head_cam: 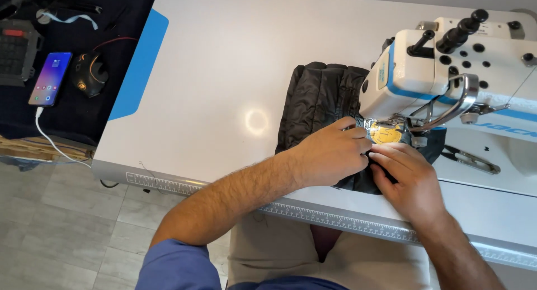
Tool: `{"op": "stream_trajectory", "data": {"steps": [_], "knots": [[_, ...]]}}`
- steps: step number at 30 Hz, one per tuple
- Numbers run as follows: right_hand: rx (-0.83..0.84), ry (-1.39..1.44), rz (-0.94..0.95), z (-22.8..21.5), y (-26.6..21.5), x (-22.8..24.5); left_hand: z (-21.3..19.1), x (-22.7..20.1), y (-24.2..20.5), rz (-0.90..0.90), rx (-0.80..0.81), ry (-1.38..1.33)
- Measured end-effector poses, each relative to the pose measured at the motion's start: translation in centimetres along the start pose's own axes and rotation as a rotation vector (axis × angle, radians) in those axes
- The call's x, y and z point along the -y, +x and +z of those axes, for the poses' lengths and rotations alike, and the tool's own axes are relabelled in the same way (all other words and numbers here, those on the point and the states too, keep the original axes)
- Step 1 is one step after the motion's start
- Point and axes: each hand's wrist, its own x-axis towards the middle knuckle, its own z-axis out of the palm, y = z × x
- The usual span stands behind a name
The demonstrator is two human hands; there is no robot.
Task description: Sewing a leather logo patch onto a black quilted bag using an industrial sewing machine
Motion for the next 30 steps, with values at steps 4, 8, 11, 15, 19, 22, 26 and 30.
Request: {"op": "stream_trajectory", "data": {"steps": [4,8,11,15,19,22,26,30], "knots": [[-0.003,0.011,0.02,-0.1,0.2,0.1,1.3,0.4,0.8,-0.033,0.033,-0.048],[-0.01,0.042,0.033,-0.3,0.5,0.1,2.4,0.8,0.4,-0.02,-0.025,-0.086],[-0.007,0.055,0.053,-0.1,0.6,0.0,2.7,0.8,0.1,0.006,-0.075,-0.071],[-0.012,0.04,0.045,0.1,0.3,-0.3,2.7,0.8,0.0,0.053,-0.182,-0.041],[-0.014,0.041,0.036,0.0,0.4,-0.2,2.4,0.9,0.0,0.096,-0.284,-0.036],[-0.09,0.041,0.039,0.8,-0.1,-1.5,2.4,1.3,0.4,0.108,-0.458,-0.139],[-0.138,0.032,0.047,-0.1,-0.4,-1.9,2.3,1.4,1.6,0.17,-0.41,-0.202],[-0.15,0.066,0.021,-0.6,-0.7,-2.5,1.0,1.6,2.5,0.165,-0.376,-0.201]]}}
